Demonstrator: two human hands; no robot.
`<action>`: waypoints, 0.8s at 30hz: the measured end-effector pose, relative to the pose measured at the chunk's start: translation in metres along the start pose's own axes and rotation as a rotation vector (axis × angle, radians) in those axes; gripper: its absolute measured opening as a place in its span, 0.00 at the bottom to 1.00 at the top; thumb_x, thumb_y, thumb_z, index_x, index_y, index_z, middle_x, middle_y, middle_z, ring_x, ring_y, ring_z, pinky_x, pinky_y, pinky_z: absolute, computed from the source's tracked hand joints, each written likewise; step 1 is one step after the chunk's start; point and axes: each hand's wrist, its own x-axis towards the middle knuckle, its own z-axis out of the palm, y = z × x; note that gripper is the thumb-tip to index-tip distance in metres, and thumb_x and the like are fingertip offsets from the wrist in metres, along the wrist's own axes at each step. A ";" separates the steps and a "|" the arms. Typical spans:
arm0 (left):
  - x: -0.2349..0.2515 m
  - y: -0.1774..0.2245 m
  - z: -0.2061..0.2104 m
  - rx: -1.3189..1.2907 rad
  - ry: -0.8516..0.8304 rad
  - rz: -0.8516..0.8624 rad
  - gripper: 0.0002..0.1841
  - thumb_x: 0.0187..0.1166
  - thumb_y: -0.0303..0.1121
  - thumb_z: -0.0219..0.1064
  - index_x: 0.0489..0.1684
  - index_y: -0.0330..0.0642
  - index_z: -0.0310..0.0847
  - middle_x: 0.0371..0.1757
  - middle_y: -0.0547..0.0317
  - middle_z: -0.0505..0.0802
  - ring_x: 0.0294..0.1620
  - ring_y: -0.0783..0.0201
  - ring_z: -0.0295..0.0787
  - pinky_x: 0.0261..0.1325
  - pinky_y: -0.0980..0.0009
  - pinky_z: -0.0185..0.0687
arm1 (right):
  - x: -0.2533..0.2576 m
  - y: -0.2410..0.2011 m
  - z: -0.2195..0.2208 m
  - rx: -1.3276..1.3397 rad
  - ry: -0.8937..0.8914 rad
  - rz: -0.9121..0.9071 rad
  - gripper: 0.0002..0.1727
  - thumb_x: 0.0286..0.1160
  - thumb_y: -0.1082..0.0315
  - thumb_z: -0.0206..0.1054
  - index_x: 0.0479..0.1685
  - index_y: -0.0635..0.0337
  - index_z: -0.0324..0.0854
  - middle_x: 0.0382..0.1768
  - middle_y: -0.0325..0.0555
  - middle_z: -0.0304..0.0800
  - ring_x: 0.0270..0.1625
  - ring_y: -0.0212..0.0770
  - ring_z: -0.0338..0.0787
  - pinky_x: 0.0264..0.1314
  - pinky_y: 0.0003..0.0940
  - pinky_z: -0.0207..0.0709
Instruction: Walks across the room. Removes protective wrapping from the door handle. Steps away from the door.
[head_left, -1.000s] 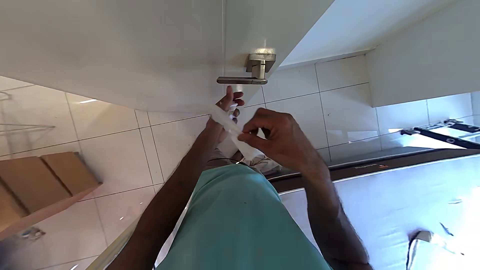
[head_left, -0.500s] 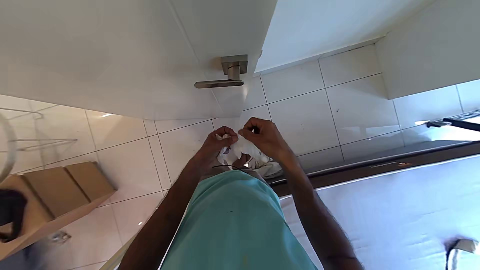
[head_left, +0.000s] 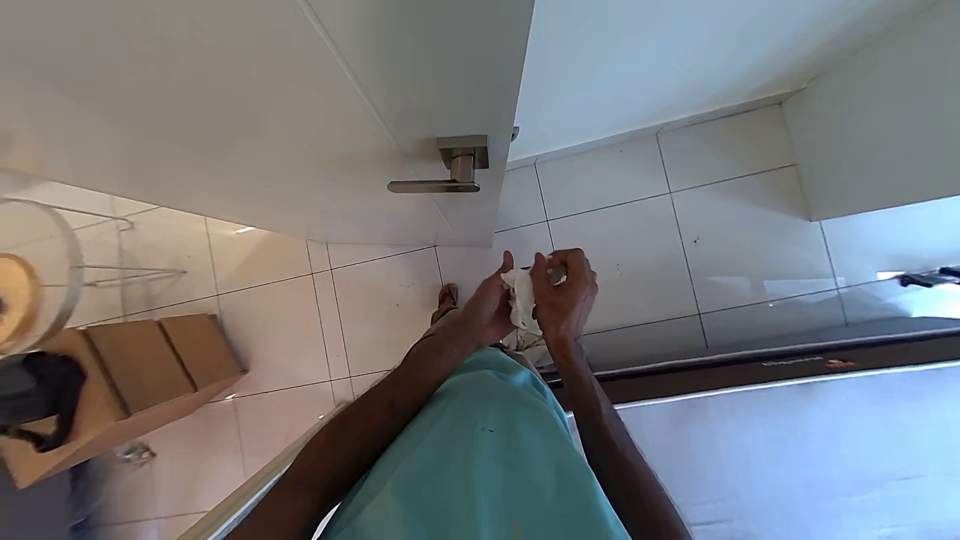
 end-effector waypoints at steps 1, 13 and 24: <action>0.004 0.003 0.006 0.008 -0.003 0.013 0.44 0.84 0.73 0.30 0.72 0.49 0.79 0.57 0.53 0.92 0.58 0.59 0.90 0.64 0.58 0.86 | 0.003 0.002 -0.003 -0.078 0.065 -0.061 0.13 0.82 0.54 0.68 0.40 0.54 0.81 0.38 0.44 0.86 0.43 0.46 0.86 0.47 0.50 0.77; 0.041 0.032 0.014 0.017 0.143 -0.003 0.15 0.91 0.36 0.58 0.68 0.41 0.77 0.53 0.50 0.90 0.49 0.57 0.92 0.55 0.60 0.91 | 0.030 0.016 -0.031 0.335 -0.180 0.150 0.12 0.86 0.57 0.66 0.54 0.52 0.90 0.43 0.39 0.92 0.42 0.36 0.90 0.43 0.36 0.85; 0.072 0.026 0.065 0.165 0.268 -0.052 0.12 0.83 0.38 0.69 0.57 0.43 0.83 0.40 0.58 0.89 0.37 0.67 0.86 0.43 0.68 0.85 | 0.035 0.007 -0.060 -0.010 -0.247 0.109 0.13 0.66 0.71 0.82 0.47 0.51 0.88 0.36 0.35 0.96 0.37 0.33 0.96 0.43 0.42 0.94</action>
